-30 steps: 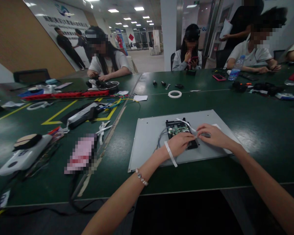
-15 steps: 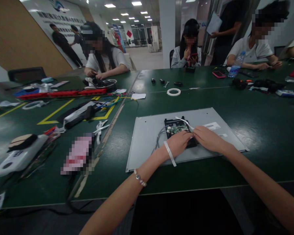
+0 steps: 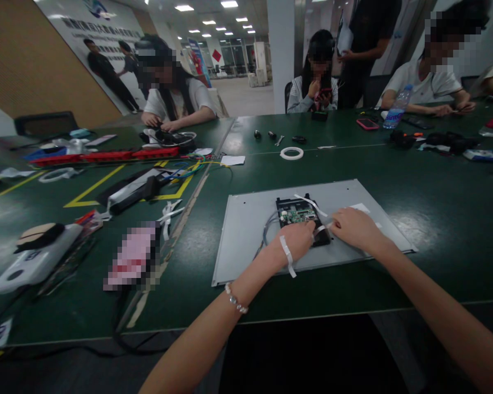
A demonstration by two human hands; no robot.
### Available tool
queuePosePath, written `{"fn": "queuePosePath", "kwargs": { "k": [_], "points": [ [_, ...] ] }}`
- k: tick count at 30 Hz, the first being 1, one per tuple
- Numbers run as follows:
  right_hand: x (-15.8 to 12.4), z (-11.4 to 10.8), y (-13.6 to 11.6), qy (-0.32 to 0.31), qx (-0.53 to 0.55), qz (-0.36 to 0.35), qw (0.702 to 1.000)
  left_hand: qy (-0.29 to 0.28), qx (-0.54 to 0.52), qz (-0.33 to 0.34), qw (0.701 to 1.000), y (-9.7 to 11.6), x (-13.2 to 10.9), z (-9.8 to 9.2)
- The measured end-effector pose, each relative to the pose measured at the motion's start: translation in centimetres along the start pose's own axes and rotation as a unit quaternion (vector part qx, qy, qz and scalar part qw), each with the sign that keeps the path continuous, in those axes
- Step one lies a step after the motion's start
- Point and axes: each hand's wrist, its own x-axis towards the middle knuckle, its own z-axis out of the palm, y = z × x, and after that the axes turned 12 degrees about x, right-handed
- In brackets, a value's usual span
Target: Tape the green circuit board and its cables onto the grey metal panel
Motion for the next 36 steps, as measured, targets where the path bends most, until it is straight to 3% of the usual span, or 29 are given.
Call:
{"fn": "queuePosePath", "kwargs": {
  "k": [6, 10, 14, 21, 24, 26, 29, 33, 36],
  "points": [
    [-0.5, -1.3, 0.6, 0.004, -0.022, 0.060, 0.998, 0.017, 0.010, -0.005, 1.000, -0.3, -0.5, -0.6],
    [-0.2, -1.3, -0.3, -0.014, 0.003, 0.049, 0.999, 0.066, -0.037, 0.033, 0.997, -0.5, -0.4, -0.8],
    [0.1, -0.9, -0.9, -0.030, 0.001, 0.036, 0.999, 0.049, -0.075, 0.066, 0.994, -0.5, 0.1, -0.6],
    [-0.4, -1.3, -0.2, -0.024, -0.020, 0.083, 0.996, -0.002, -0.129, 0.050, 0.990, -1.3, -0.4, -1.0],
    [-0.6, -2.0, -0.6, 0.022, 0.009, 0.095, 0.995, 0.017, -0.130, 0.012, 0.991, -1.6, -0.8, -1.4],
    [-0.9, -2.6, -2.1, 0.054, 0.081, 0.085, 0.992, 0.061, -0.136, -0.030, 0.988, -1.7, -1.0, -1.6],
    [-1.7, -3.3, -6.2, 0.060, 0.275, 0.073, 0.957, 0.131, -0.160, -0.092, 0.974, -2.0, -1.1, -1.9],
    [-2.6, -2.9, -12.3, -0.011, 0.496, 0.086, 0.864, 0.173, -0.194, -0.149, 0.954, -2.5, -1.3, -2.0],
    [-2.6, -1.6, -14.7, -0.018, 0.588, 0.097, 0.803, 0.178, -0.193, -0.172, 0.950, -2.8, -1.6, -1.8]
  ]
}}
